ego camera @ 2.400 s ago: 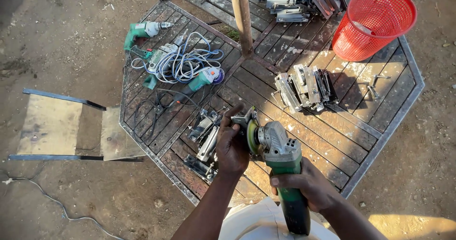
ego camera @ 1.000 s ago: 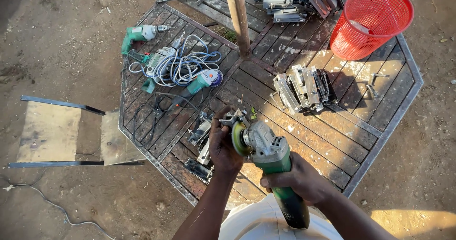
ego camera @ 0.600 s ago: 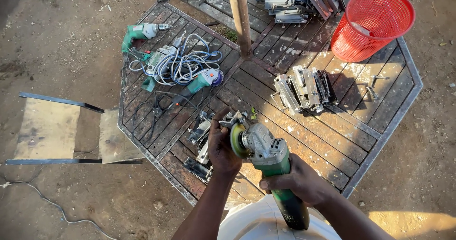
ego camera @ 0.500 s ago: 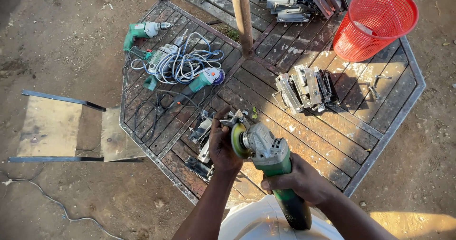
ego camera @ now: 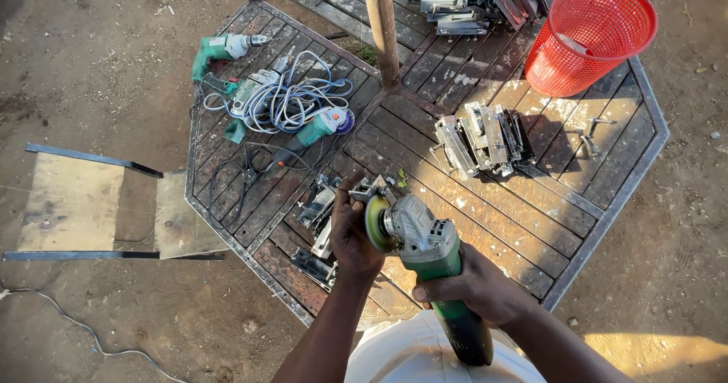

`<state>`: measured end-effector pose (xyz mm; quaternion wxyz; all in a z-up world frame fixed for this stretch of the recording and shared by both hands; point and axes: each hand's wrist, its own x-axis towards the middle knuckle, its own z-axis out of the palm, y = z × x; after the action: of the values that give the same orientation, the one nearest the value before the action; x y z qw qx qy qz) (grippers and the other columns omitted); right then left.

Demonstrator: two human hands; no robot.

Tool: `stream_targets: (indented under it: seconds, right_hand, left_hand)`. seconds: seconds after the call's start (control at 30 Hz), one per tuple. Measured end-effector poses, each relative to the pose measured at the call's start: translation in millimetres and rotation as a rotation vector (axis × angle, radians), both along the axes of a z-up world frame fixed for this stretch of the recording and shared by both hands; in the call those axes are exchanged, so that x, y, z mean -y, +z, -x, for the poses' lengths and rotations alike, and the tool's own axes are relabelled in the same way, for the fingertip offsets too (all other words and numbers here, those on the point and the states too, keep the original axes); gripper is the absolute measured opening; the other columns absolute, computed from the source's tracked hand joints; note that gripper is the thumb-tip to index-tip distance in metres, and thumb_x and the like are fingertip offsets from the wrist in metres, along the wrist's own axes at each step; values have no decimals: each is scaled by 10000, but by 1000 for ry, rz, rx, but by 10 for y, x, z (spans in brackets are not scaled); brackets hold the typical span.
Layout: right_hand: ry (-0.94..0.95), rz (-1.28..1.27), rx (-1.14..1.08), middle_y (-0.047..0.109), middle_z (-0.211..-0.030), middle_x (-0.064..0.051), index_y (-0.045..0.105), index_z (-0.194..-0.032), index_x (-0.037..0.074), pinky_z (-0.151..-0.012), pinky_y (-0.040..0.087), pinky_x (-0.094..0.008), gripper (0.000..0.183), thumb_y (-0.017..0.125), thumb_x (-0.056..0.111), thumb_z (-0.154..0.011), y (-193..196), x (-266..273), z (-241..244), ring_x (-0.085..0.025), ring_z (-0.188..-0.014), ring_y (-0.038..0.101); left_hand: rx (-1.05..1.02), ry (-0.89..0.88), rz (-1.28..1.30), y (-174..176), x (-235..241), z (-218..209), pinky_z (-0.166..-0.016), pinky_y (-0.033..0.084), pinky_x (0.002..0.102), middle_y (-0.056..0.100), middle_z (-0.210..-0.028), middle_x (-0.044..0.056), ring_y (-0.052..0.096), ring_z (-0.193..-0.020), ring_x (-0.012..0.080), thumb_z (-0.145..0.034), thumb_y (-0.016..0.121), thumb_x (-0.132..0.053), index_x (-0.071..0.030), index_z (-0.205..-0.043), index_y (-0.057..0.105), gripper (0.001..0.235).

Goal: Grinding the edges of metal components using a handheld angle grinder on a wooden workbench.

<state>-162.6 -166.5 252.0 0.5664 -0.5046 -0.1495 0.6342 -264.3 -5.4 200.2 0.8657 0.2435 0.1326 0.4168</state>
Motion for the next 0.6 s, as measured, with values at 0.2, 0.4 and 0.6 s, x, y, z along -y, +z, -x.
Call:
stream_targets:
  seconds: [0.2,0.4,0.6]
  right_hand:
    - [-17,31,16,626,-720,-114,673,-933,-33,-578,498,-365,381,875,8,-612,-88,30,35,-238,-619,606]
    - [-21,46,78,680,-687,-136,686,-814,-39,-568,490,-360,298,872,50,-599,-55,33,64,-234,-601,618]
    - [-50,27,36,667,-756,-140,685,-970,-55,-566,513,-368,430,858,7,-581,-81,52,81,-250,-623,623]
  left_hand:
    - [17,0,-11,48,45,9,-559,544,304,733,-886,172,705,-692,220,-903,642,-148,12,-1369,505,512]
    - [-2,37,15,3,49,14,-648,566,333,726,-955,196,718,-789,250,-863,686,-168,23,-1383,506,583]
    - [74,-21,29,37,59,81,-732,581,379,733,-986,261,726,-870,322,-887,696,-157,26,-1425,456,617]
